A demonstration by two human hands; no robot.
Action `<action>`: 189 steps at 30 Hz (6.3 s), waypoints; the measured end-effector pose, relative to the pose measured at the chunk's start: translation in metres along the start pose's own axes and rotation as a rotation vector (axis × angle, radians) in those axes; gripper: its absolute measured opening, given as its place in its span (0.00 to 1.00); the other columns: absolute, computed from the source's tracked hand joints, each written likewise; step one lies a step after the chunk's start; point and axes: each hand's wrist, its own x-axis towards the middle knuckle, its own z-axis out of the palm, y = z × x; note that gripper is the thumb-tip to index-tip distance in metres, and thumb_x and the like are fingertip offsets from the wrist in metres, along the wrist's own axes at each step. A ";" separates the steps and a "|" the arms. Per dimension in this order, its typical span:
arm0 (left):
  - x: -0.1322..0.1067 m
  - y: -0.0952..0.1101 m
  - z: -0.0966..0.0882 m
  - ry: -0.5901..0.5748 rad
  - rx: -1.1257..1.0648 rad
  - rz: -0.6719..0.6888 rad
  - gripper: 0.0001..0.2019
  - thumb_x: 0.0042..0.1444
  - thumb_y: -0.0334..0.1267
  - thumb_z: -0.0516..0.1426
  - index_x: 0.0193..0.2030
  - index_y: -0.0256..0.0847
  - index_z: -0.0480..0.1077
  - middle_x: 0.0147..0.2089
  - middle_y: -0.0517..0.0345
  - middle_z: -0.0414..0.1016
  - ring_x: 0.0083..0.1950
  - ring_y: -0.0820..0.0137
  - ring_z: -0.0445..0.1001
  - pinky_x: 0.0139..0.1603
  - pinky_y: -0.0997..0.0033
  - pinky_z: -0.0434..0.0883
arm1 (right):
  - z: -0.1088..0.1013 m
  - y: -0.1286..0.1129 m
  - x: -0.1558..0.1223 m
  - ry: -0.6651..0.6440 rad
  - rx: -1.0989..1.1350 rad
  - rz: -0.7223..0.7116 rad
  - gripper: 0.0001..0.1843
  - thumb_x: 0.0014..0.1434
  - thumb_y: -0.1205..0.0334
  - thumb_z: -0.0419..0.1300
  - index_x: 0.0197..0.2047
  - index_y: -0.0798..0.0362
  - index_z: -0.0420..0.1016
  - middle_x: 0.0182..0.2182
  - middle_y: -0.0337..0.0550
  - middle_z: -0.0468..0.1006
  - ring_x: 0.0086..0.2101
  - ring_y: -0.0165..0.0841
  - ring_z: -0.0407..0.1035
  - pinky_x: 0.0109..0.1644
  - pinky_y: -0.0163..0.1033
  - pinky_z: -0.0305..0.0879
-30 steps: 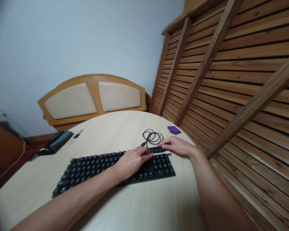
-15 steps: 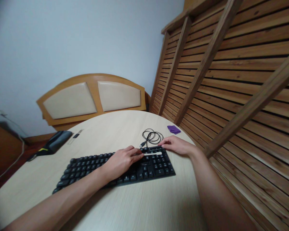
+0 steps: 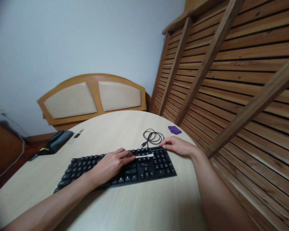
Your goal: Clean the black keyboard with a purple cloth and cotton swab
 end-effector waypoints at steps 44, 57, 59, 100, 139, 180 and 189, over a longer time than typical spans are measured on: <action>-0.074 -0.026 -0.009 0.061 0.021 -0.086 0.20 0.64 0.21 0.54 0.61 0.36 0.72 0.54 0.48 0.77 0.52 0.59 0.73 0.51 0.55 0.78 | 0.102 -0.067 0.034 0.132 -0.489 -0.264 0.24 0.68 0.65 0.46 0.65 0.52 0.66 0.62 0.50 0.69 0.61 0.43 0.60 0.68 0.55 0.54; -0.102 -0.049 -0.028 0.021 -0.151 -0.139 0.26 0.61 0.19 0.50 0.60 0.43 0.74 0.54 0.51 0.77 0.53 0.61 0.73 0.51 0.58 0.77 | 0.118 -0.067 0.035 0.226 -0.618 -0.195 0.27 0.68 0.65 0.46 0.68 0.53 0.65 0.61 0.53 0.72 0.59 0.46 0.63 0.64 0.58 0.59; -0.105 -0.051 -0.032 0.008 -0.168 -0.153 0.25 0.61 0.19 0.50 0.59 0.43 0.75 0.53 0.51 0.77 0.52 0.61 0.74 0.51 0.58 0.77 | 0.119 -0.067 0.035 0.244 -0.601 -0.203 0.27 0.67 0.65 0.46 0.68 0.51 0.65 0.59 0.51 0.73 0.58 0.46 0.64 0.63 0.58 0.60; -0.163 -0.131 -0.052 -0.120 -0.613 -0.561 0.14 0.64 0.46 0.57 0.35 0.39 0.78 0.38 0.54 0.82 0.38 0.68 0.77 0.41 0.73 0.69 | 0.098 -0.044 0.040 0.419 -0.484 -0.193 0.20 0.66 0.59 0.50 0.54 0.48 0.78 0.49 0.49 0.81 0.51 0.46 0.72 0.61 0.61 0.66; -0.208 -0.172 -0.042 -0.123 -0.743 -0.857 0.21 0.50 0.57 0.66 0.30 0.38 0.74 0.28 0.59 0.74 0.30 0.69 0.66 0.29 0.73 0.61 | 0.097 -0.043 0.041 0.414 -0.500 -0.188 0.20 0.67 0.57 0.49 0.54 0.49 0.77 0.49 0.48 0.81 0.51 0.46 0.73 0.57 0.58 0.69; -0.165 -0.127 -0.052 -0.127 -0.511 -0.722 0.17 0.59 0.54 0.58 0.32 0.40 0.72 0.32 0.57 0.76 0.34 0.66 0.71 0.35 0.70 0.64 | 0.095 -0.042 0.040 0.406 -0.491 -0.192 0.20 0.67 0.56 0.50 0.54 0.49 0.78 0.50 0.49 0.81 0.51 0.46 0.72 0.57 0.57 0.69; -0.198 -0.155 -0.053 -0.248 -0.614 -0.894 0.21 0.51 0.58 0.62 0.30 0.39 0.70 0.27 0.61 0.68 0.30 0.70 0.63 0.29 0.73 0.58 | 0.095 -0.044 0.040 0.404 -0.486 -0.191 0.19 0.67 0.56 0.50 0.53 0.48 0.78 0.49 0.48 0.81 0.50 0.46 0.73 0.57 0.57 0.69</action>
